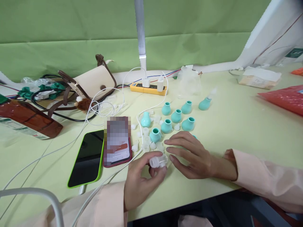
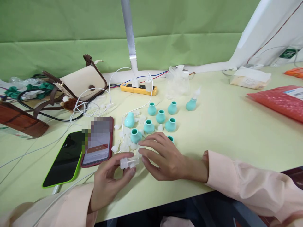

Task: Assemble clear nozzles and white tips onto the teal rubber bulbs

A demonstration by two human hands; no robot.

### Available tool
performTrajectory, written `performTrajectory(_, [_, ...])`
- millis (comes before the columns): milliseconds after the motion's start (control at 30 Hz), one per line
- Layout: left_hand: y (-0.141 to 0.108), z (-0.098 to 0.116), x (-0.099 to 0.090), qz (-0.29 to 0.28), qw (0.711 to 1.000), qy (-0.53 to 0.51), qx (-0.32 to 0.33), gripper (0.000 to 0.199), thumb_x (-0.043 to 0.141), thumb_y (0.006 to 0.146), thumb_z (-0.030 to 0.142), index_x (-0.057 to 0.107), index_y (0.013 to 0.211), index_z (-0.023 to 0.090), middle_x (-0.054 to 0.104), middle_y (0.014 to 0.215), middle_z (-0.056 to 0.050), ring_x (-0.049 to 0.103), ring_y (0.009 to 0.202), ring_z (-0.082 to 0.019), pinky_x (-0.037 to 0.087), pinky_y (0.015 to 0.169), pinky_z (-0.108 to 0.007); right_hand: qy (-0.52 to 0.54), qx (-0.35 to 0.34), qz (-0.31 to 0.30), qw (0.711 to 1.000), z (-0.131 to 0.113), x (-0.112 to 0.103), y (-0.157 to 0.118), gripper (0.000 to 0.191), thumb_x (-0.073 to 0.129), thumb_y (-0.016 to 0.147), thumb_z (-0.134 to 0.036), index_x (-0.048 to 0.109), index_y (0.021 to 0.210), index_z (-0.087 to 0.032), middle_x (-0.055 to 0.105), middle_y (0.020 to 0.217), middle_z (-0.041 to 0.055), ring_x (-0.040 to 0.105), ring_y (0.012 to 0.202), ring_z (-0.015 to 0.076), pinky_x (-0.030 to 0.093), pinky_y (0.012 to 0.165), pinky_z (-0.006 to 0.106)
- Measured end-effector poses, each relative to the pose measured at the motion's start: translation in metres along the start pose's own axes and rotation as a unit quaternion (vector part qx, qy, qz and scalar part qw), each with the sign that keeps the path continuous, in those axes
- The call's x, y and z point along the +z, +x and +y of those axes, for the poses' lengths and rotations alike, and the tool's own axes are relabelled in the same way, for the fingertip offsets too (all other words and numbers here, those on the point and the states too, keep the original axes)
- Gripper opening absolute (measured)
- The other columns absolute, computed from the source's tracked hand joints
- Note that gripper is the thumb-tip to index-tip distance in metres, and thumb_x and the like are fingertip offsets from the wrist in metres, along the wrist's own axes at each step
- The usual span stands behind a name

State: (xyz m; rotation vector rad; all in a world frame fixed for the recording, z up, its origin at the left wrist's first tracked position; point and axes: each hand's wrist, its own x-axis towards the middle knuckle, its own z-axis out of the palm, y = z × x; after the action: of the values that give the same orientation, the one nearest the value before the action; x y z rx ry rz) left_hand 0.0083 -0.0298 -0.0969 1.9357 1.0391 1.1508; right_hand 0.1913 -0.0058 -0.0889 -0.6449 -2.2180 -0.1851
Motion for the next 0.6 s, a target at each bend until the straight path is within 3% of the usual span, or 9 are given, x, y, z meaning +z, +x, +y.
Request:
performTrajectory(67, [-0.001, -0.003, 0.001, 0.001, 0.999, -0.023, -0.037, 0.020, 0.058, 0.074, 0.019, 0.055, 0.094, 0.021, 0.057, 0.061, 0.003, 0.050, 0.052, -0.010, 0.044, 0.052, -0.019, -0.010, 0.014, 0.003, 1.000, 0.000, 0.000, 0.001, 0.024, 0.057, 0.067, -0.010, 0.053, 0.090, -0.013, 0.060, 0.093, 0.0106, 0.054, 0.084, 0.0220, 0.046, 0.065, 0.039])
performTrajectory(233, [0.001, -0.004, -0.002, -0.020, 0.997, -0.051, -0.054, 0.017, 0.060, 0.073, 0.025, 0.056, 0.089, 0.020, 0.058, 0.063, 0.002, 0.050, 0.056, -0.011, 0.041, 0.052, -0.019, -0.007, 0.028, -0.001, 1.000, -0.001, 0.001, 0.000, 0.024, 0.058, 0.067, -0.013, 0.052, 0.090, -0.015, 0.061, 0.093, 0.0088, 0.054, 0.083, 0.0215, 0.044, 0.064, 0.038])
performTrajectory(467, [-0.003, -0.007, -0.001, -0.043, 0.988, -0.119, -0.094, 0.017, 0.055, 0.075, 0.035, 0.050, 0.073, 0.018, 0.058, 0.059, 0.000, 0.053, 0.054, -0.013, 0.043, 0.049, -0.022, 0.000, -0.010, -0.012, 1.000, 0.000, -0.007, 0.004, 0.027, 0.057, 0.069, -0.019, 0.050, 0.094, -0.015, 0.060, 0.090, 0.0086, 0.054, 0.081, 0.0204, 0.043, 0.064, 0.037])
performTrajectory(533, [-0.004, -0.007, 0.000, -0.035, 0.981, -0.143, -0.126, 0.017, 0.057, 0.075, 0.033, 0.047, 0.076, 0.019, 0.059, 0.061, 0.000, 0.055, 0.056, -0.013, 0.045, 0.049, -0.022, -0.024, 0.006, -0.009, 1.000, 0.004, -0.012, 0.010, 0.028, 0.057, 0.070, -0.019, 0.049, 0.097, -0.016, 0.059, 0.093, 0.0089, 0.053, 0.084, 0.0208, 0.043, 0.066, 0.037])
performTrajectory(600, [-0.005, -0.007, 0.001, -0.032, 0.984, -0.128, -0.116, 0.017, 0.060, 0.072, 0.027, 0.047, 0.079, 0.019, 0.060, 0.066, 0.000, 0.056, 0.058, -0.012, 0.046, 0.052, -0.021, -0.049, 0.042, -0.026, 0.998, 0.007, -0.016, 0.019, 0.030, 0.056, 0.072, -0.023, 0.049, 0.100, -0.015, 0.057, 0.095, 0.0098, 0.051, 0.086, 0.0211, 0.042, 0.068, 0.036])
